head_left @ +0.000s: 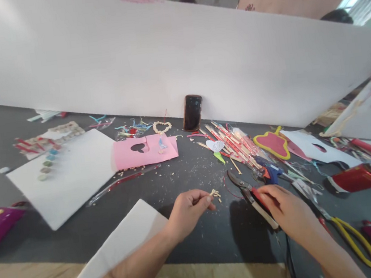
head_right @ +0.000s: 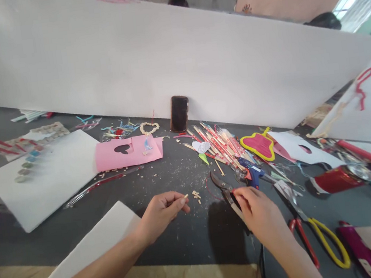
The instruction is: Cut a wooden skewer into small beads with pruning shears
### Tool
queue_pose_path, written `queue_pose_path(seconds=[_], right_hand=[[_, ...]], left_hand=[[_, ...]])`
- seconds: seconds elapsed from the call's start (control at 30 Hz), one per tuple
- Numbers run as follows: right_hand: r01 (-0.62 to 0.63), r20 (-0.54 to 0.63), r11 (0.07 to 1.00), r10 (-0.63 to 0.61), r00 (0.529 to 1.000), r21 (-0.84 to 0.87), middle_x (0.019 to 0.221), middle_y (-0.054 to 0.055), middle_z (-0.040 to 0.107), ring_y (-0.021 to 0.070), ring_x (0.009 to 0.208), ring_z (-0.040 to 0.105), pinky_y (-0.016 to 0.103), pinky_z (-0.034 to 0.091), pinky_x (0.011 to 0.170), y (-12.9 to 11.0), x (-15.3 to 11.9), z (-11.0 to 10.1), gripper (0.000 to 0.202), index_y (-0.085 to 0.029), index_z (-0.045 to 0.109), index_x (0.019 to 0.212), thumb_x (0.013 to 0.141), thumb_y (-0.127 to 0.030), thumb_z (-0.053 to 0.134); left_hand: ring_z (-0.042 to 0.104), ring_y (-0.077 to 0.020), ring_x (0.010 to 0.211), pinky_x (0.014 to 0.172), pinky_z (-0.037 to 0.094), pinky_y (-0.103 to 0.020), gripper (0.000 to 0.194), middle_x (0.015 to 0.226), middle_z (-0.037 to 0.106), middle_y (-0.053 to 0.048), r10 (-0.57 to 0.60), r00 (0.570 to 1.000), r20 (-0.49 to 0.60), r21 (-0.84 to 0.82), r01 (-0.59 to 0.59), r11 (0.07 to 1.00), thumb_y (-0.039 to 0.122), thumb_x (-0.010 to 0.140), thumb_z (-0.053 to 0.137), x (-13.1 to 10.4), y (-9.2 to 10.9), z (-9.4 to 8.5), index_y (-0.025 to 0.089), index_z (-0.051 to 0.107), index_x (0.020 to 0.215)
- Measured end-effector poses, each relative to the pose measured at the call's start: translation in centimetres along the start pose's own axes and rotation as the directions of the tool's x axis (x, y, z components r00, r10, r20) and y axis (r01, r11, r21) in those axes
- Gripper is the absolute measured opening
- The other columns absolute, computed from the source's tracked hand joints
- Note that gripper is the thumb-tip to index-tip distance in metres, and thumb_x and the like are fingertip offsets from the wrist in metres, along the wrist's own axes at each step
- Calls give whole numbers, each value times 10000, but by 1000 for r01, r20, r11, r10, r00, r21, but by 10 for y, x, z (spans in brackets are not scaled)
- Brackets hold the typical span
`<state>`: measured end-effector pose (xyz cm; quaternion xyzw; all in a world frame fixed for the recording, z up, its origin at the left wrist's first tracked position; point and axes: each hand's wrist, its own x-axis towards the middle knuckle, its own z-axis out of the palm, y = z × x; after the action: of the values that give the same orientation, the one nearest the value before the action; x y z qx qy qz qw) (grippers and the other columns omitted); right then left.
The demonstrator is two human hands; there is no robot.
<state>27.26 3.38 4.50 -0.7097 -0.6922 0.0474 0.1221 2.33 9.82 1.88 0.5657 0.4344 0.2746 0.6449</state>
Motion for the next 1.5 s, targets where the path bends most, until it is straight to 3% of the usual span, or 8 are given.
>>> queue_pose_path(seconds=[0.33,0.7,0.83,0.93,1.0,1.1,1.3,1.5], right_hand=[[-19,-97,998,13,995,-61,1006,157,594,290,919,543,478,430,818,12,-29,41,218,-184,610,840,827,-355,474],[-205,-158,933,260,953,295,610,-9,587,139,569,558,231,445,526,3,-31,7,267,-187,582,770,874,-372,420],[-233,25,465,411,911,854,709,4,608,133,592,545,241,446,537,-10,-36,7,191,-196,563,841,785,-378,568],[-249,211,108,278,937,962,968,69,634,145,650,565,249,443,504,-22,-42,15,231,-230,566,924,707,-287,618],[-254,240,36,213,947,967,1063,90,616,160,697,574,257,449,508,-27,-46,19,239,-240,580,909,671,-228,599],[-258,220,164,216,951,952,1200,96,556,196,829,590,317,503,623,-30,-49,20,454,-269,558,1107,664,-171,535],[-104,110,834,52,993,542,1336,88,464,239,1201,457,388,369,1004,-24,-50,27,585,-224,504,1258,684,-123,459],[105,95,958,-134,986,266,1410,69,376,230,1276,370,397,355,1031,-19,-54,36,681,-220,448,1308,645,-72,408]], left_hand=[[304,-81,482,464,235,-212,376,655,592,-16,0,1000,18,33,0,999,478,785,494,-2,-6,6,141,656,742],[293,-92,486,465,232,-217,468,576,486,17,33,999,21,83,-34,996,576,772,462,1,-11,6,149,652,753],[263,-86,466,451,203,-217,476,505,397,39,38,999,36,76,-41,996,580,771,463,3,-13,7,141,643,725],[265,-81,461,452,198,-212,453,476,357,51,49,999,24,35,-50,998,551,785,469,1,-11,7,137,641,720],[278,-75,461,451,203,-208,434,491,404,43,57,998,13,2,-57,998,533,778,494,0,-8,7,130,645,727],[291,-67,454,436,198,-205,435,547,508,14,28,1000,5,-78,-28,997,535,754,524,-1,-3,7,118,646,741],[311,-48,443,428,213,-197,366,701,649,-46,4,1000,-7,-220,-5,975,473,751,563,1,-1,5,115,630,788],[295,-36,429,430,210,-206,355,663,633,-35,18,999,-37,-290,-28,956,460,763,564,1,-3,2,112,630,734]])
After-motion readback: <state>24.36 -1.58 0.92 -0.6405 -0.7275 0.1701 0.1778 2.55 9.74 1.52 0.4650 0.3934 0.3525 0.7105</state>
